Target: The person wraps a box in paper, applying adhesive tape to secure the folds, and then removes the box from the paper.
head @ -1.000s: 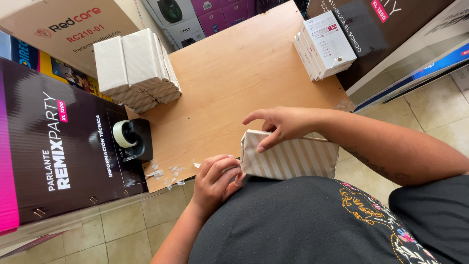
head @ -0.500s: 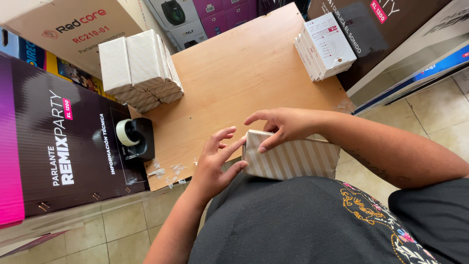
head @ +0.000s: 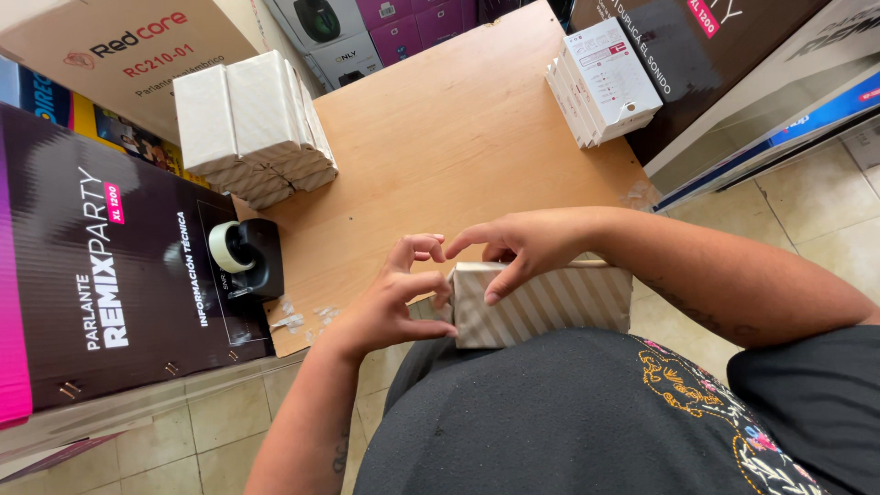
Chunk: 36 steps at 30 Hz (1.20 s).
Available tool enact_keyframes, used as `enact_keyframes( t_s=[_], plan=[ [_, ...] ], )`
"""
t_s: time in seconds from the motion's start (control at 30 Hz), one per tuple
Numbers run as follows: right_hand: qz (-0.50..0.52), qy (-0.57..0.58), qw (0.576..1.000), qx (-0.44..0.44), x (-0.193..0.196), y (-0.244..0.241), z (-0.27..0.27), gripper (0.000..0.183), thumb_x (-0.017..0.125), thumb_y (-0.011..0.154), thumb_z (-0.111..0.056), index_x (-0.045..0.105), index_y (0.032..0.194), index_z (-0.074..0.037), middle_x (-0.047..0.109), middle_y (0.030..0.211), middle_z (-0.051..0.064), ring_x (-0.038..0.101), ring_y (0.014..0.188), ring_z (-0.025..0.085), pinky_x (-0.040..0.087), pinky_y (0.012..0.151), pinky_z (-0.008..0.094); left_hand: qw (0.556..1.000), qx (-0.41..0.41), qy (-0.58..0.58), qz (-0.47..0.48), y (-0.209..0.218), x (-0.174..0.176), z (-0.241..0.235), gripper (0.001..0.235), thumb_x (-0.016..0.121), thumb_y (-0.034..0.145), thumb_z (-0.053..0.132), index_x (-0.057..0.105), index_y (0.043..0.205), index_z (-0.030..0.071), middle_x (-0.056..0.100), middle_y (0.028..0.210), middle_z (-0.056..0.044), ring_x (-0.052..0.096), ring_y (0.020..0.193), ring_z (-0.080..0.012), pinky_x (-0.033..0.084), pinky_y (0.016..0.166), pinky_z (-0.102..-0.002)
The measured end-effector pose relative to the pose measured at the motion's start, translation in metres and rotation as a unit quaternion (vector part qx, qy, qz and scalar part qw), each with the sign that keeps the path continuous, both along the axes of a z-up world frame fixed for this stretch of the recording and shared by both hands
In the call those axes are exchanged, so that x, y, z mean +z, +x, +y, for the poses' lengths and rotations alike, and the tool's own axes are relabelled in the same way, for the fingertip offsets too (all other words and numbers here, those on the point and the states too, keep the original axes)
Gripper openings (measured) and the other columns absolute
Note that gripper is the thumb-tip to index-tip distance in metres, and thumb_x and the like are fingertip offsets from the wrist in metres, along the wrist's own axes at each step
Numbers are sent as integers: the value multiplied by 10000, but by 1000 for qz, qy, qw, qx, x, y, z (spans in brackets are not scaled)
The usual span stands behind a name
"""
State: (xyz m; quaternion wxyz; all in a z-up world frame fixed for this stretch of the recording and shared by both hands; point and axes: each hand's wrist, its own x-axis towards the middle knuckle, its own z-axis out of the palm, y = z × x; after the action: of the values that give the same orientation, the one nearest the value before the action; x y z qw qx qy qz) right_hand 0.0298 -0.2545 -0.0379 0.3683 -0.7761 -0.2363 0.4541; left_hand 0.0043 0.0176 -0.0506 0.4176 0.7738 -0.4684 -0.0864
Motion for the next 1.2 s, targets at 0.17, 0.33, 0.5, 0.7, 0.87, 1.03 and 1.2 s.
enact_keyframes(
  t_s=[0.17, 0.33, 0.5, 0.7, 0.87, 1.03, 1.2],
  plan=[
    [30, 16, 998, -51, 0, 3, -14, 656, 801, 846, -350, 504, 1426, -277, 699, 725, -17, 615, 664, 119, 514, 655, 242, 996, 7, -13, 85, 1, -14, 4, 372, 892, 755, 380, 584, 830, 186, 472, 1189, -52, 466, 1376, -353, 401, 1131, -473],
    [30, 33, 997, -66, -3, 2, -18, 672, 812, 844, -334, 502, 1432, -233, 685, 713, -13, 589, 653, 106, 482, 618, 224, 983, 111, -88, 118, -9, -13, -5, 505, 943, 726, 309, 505, 921, 149, 532, 1140, -68, 554, 1305, -362, 417, 1119, -507],
    [15, 25, 996, -83, 1, 0, -22, 668, 814, 837, -354, 517, 1424, -245, 693, 721, -24, 582, 654, 108, 483, 624, 222, 969, 237, -43, 55, -18, -19, -12, 509, 935, 708, 327, 567, 1006, 144, 560, 1184, -89, 591, 1250, -349, 458, 1087, -473],
    [-6, 42, 995, -87, 7, -3, -24, 624, 817, 836, -340, 550, 1386, -214, 667, 696, -16, 564, 629, 121, 482, 610, 228, 954, 290, -17, -77, -14, -21, -8, 93, 764, 778, 151, 718, 845, 195, 650, 1209, -45, 613, 1168, -309, 465, 1032, -451],
    [-26, 63, 993, -101, 10, -8, -30, 578, 819, 832, -317, 618, 1362, -206, 658, 678, -8, 563, 626, 131, 482, 587, 250, 921, 292, -99, 237, -5, -35, 9, 37, 747, 825, 136, 724, 830, 107, 659, 1305, -97, 630, 1241, -290, 432, 1085, -430],
    [-83, 49, 991, -96, 41, -13, -33, 633, 844, 790, -338, 632, 1385, -311, 780, 837, -22, 626, 716, 145, 545, 734, 299, 833, 259, -211, 442, -2, -52, 16, 103, 745, 857, 140, 692, 853, 52, 588, 1363, -136, 576, 1268, -243, 404, 1092, -408],
    [-150, 9, 985, -89, 45, -15, -48, 576, 854, 772, -333, 669, 1318, -335, 812, 966, 29, 749, 928, 297, 574, 871, 431, 788, 307, -316, 429, 11, -76, 46, 196, 702, 890, 73, 658, 1071, 10, 680, 1233, -171, 661, 1173, -262, 530, 961, -347]
  ],
)
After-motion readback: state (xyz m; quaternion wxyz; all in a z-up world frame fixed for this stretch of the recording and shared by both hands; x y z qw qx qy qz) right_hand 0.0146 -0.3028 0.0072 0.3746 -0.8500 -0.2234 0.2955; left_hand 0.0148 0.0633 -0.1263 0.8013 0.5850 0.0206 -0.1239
